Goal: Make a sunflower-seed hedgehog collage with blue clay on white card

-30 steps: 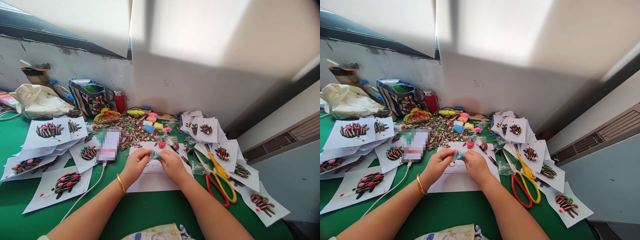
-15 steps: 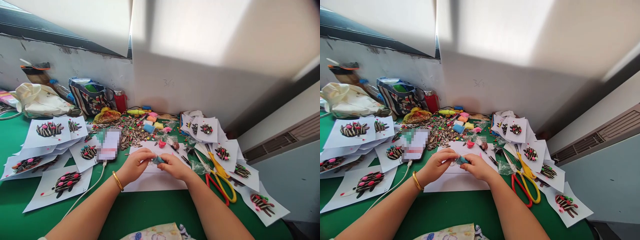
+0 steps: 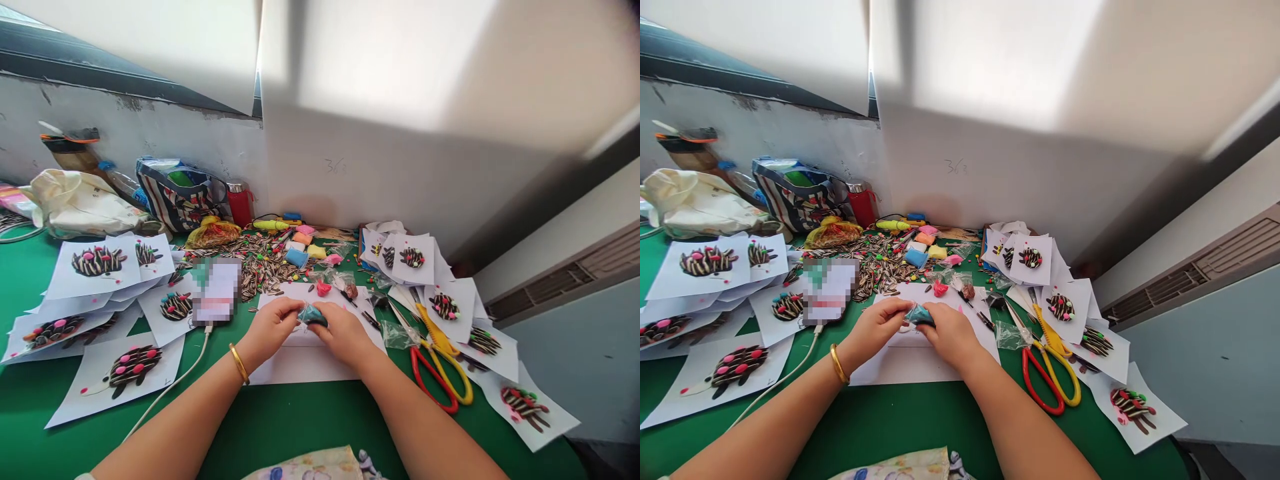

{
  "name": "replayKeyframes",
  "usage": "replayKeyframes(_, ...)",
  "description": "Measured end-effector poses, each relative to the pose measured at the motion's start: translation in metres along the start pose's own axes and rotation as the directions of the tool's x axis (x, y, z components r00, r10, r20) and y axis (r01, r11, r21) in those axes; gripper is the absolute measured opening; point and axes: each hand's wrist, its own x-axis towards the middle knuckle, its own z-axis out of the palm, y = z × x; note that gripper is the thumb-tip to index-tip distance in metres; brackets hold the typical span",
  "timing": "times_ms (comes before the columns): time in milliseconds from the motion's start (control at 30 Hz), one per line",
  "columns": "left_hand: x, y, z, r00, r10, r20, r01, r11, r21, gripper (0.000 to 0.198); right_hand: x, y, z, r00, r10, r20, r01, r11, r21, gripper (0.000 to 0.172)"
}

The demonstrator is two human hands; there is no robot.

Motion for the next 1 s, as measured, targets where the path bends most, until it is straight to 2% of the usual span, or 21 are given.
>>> replayKeyframes(67,0.000,0.000,0.001,0.994,-0.108,0.020,0.109,0.988,-0.108,0.024,0.000,0.000,0.003,0.999,-0.002,-0.043,-0.001,0.999,-0.053,0.040)
replayKeyframes(100,0.000,0.000,0.002,0.989,-0.143,0.043,0.148,0.977,-0.154,0.026,0.000,0.000,0.003,0.999,-0.004,-0.053,-0.001,0.996,-0.087,0.041)
replayKeyframes(233,-0.001,0.003,0.005,0.978,-0.188,0.094,0.205,0.954,-0.217,0.031,0.001,-0.002,0.004,0.999,-0.034,-0.040,0.025,0.978,-0.209,0.021)
replayKeyframes(300,-0.002,0.003,0.006,0.977,-0.195,0.088,0.210,0.955,-0.212,0.034,0.001,-0.004,0.003,0.998,-0.051,-0.021,0.044,0.964,-0.262,0.018)
replayKeyframes(433,-0.002,0.001,0.005,0.986,-0.149,0.068,0.158,0.978,-0.137,0.032,0.002,-0.005,0.002,0.998,-0.050,0.024,0.056,0.938,-0.343,0.023)
replayKeyframes(567,-0.001,-0.002,0.002,0.995,-0.087,0.058,0.088,0.996,-0.023,0.027,0.001,-0.007,-0.002,0.996,-0.067,0.053,0.082,0.923,-0.375,0.020)
replayKeyframes(800,0.001,-0.009,-0.001,0.995,-0.063,0.073,0.061,0.998,0.024,0.026,0.000,-0.009,-0.007,0.996,-0.052,0.077,0.074,0.942,-0.327,0.018)
replayKeyframes(1000,-0.001,-0.003,0.000,0.996,-0.032,0.084,0.017,0.986,0.166,0.020,0.000,-0.001,-0.005,0.991,-0.110,0.072,0.127,0.948,-0.291,0.025)
